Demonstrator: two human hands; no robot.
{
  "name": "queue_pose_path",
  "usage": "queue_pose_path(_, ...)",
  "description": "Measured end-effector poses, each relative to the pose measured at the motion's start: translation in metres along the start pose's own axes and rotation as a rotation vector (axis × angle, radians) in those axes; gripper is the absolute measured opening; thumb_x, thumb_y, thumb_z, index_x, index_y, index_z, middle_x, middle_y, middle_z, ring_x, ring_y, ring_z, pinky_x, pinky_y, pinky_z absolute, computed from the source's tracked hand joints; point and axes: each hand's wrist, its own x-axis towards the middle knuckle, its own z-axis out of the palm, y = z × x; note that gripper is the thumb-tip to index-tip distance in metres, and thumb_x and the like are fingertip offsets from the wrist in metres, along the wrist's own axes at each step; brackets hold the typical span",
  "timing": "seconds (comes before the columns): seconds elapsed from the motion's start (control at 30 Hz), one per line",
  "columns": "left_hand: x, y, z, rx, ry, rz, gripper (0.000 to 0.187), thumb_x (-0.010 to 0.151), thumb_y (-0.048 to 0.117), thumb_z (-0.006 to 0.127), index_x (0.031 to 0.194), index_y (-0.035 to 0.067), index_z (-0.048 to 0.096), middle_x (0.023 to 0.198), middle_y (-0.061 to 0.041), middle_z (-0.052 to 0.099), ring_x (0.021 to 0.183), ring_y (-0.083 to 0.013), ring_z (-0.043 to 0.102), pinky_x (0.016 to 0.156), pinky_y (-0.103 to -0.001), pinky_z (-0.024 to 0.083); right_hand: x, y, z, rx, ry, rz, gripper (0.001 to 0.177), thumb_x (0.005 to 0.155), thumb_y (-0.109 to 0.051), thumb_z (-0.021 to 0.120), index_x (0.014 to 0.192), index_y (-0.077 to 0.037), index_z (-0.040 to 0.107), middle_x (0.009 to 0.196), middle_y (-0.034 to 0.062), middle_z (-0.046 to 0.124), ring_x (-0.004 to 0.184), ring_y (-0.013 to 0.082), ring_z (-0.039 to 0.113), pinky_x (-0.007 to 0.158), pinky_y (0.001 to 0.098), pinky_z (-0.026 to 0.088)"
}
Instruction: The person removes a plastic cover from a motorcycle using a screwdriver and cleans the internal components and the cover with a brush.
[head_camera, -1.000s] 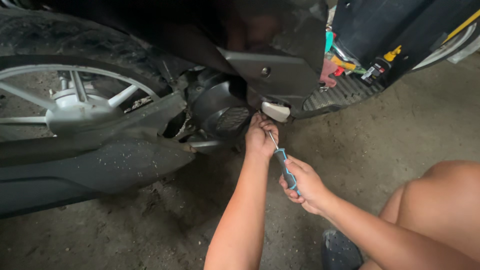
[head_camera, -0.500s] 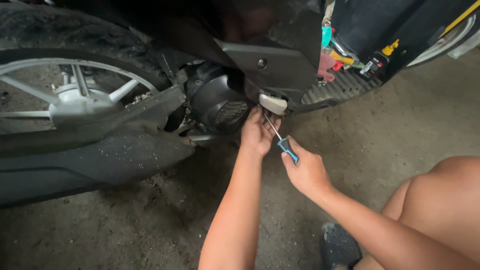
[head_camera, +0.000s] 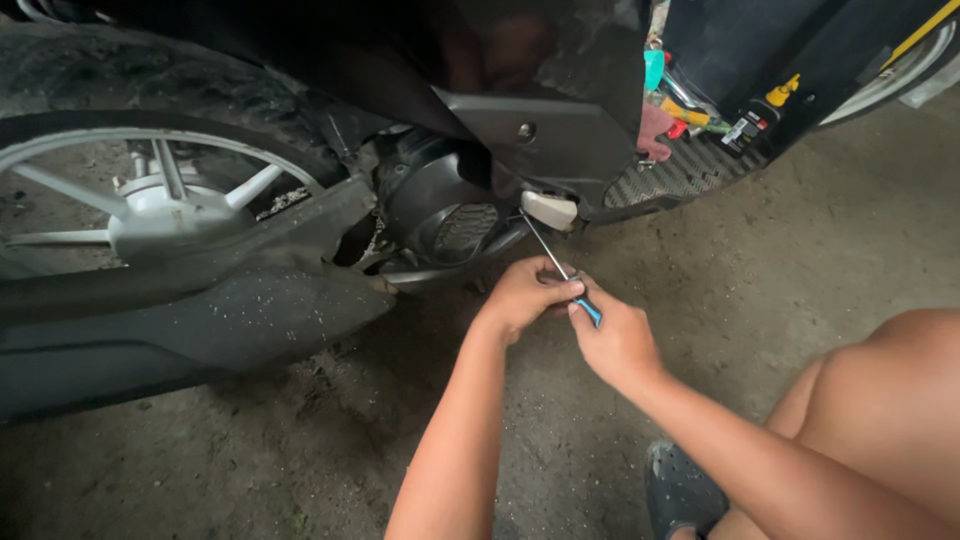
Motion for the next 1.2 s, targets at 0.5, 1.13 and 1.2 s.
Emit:
queue_pose_path(0.5,-0.006,-0.003,0.007,0.093,0.133,0.007,0.043,0.081,0.022,0.084,0.115,0.0,0.069,0.086,-0.009,0.073,0.072,-0.0146,0.067,0.063,-0.029,0.055,-0.001,0.027,0.021,0.401,-0.176,0.298,0.034,0.108,-0.041,0.048,0.112,-0.011,0.065,0.068,0.0118,0.061,0.051,0.023,0.051,0.043,0.0348,0.037)
queue_pose_path(1.13,-0.002,-0.017,0.009,0.147,0.146,0.077,0.032,0.082,0.023,0.08,0.112,0.01,0.075,0.092,-0.002,0.076,0.08,-0.0118,0.068,0.071,-0.029,0.054,0.0,0.059,0.019,0.205,-0.111,0.075,0.036,0.092,-0.032,0.074,0.114,-0.005,0.064,0.082,0.0083,0.067,0.064,0.011,0.058,0.052,0.0266,0.043)
queue_pose_path(1.2,-0.007,-0.012,0.019,0.244,0.218,0.086,0.032,0.082,0.024,0.082,0.108,0.007,0.076,0.091,-0.004,0.076,0.079,-0.0127,0.068,0.07,-0.029,0.053,-0.002,0.056,0.016,-0.031,0.035,-0.104,0.036,0.086,-0.032,0.079,0.11,-0.007,0.066,0.082,0.0106,0.072,0.066,0.0103,0.062,0.056,0.0244,0.045)
